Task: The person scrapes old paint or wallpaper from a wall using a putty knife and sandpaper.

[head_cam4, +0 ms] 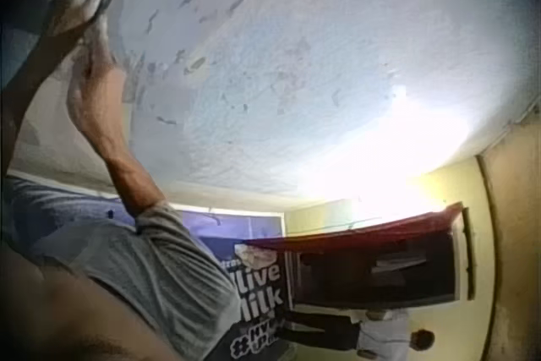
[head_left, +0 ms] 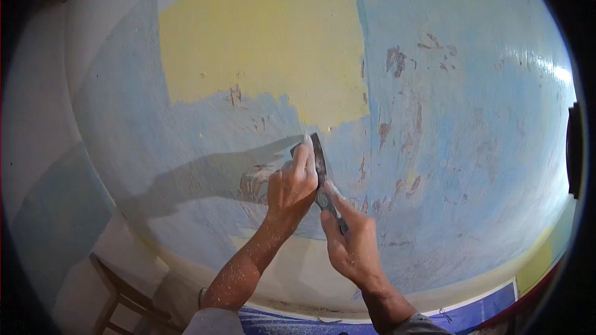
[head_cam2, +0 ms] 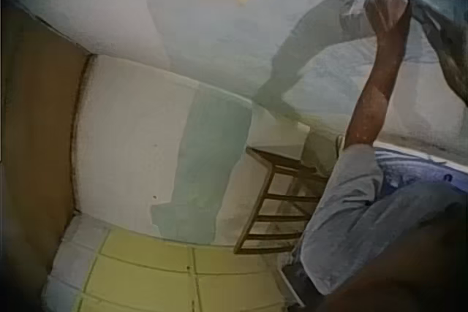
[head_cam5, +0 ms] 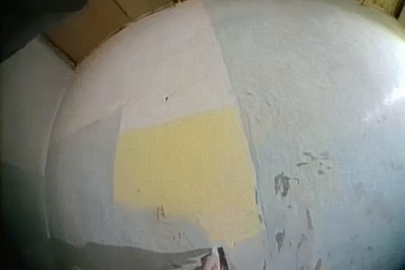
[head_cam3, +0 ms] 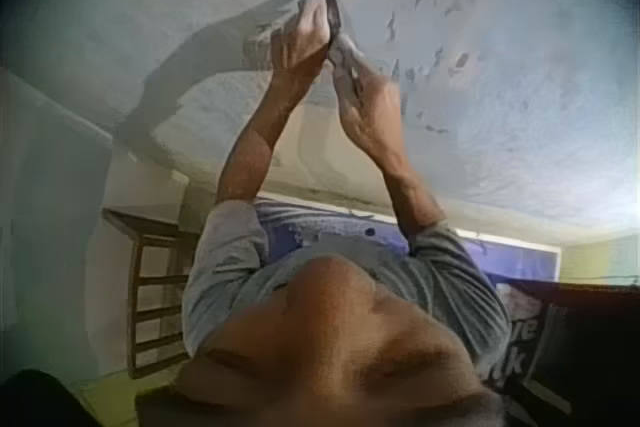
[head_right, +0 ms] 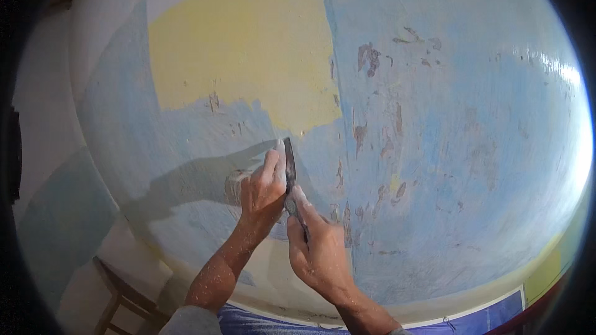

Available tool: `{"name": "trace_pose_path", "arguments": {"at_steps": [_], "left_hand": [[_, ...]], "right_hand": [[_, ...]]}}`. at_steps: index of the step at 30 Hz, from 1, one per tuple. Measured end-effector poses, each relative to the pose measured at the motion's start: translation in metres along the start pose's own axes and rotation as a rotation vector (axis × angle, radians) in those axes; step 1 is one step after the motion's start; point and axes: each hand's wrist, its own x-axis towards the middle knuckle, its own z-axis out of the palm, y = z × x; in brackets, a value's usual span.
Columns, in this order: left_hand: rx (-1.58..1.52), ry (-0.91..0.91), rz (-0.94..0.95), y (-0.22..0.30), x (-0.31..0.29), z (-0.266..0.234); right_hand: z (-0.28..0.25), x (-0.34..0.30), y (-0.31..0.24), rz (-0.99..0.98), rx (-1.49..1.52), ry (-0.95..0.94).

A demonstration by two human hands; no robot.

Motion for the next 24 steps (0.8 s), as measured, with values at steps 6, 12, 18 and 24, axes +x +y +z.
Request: {"name": "trace_pose_path", "arguments": {"at_steps": [6, 12, 18, 24], "left_hand": [[-0.138, -0.078, -0.059, -0.015, 0.023, -0.003], [-0.103, 0.005, -0.022, -0.031, 0.039, -0.006], [-0.097, 0.07, 0.028, -0.017, 0.015, -0.002], [-0.143, -0.041, 0.004, -0.031, 0.027, -0.008]], "right_hand": [[-0.004, 0.018, -0.014, 0.068, 0.053, -0.036], [0.004, 0.034, -0.024, 0.062, 0.067, -0.008], [0.01, 0.007, -0.007, 0.033, 0.149, -0.003], [0.008, 0.016, -0.025, 0.128, 0.089, -0.052]]}}
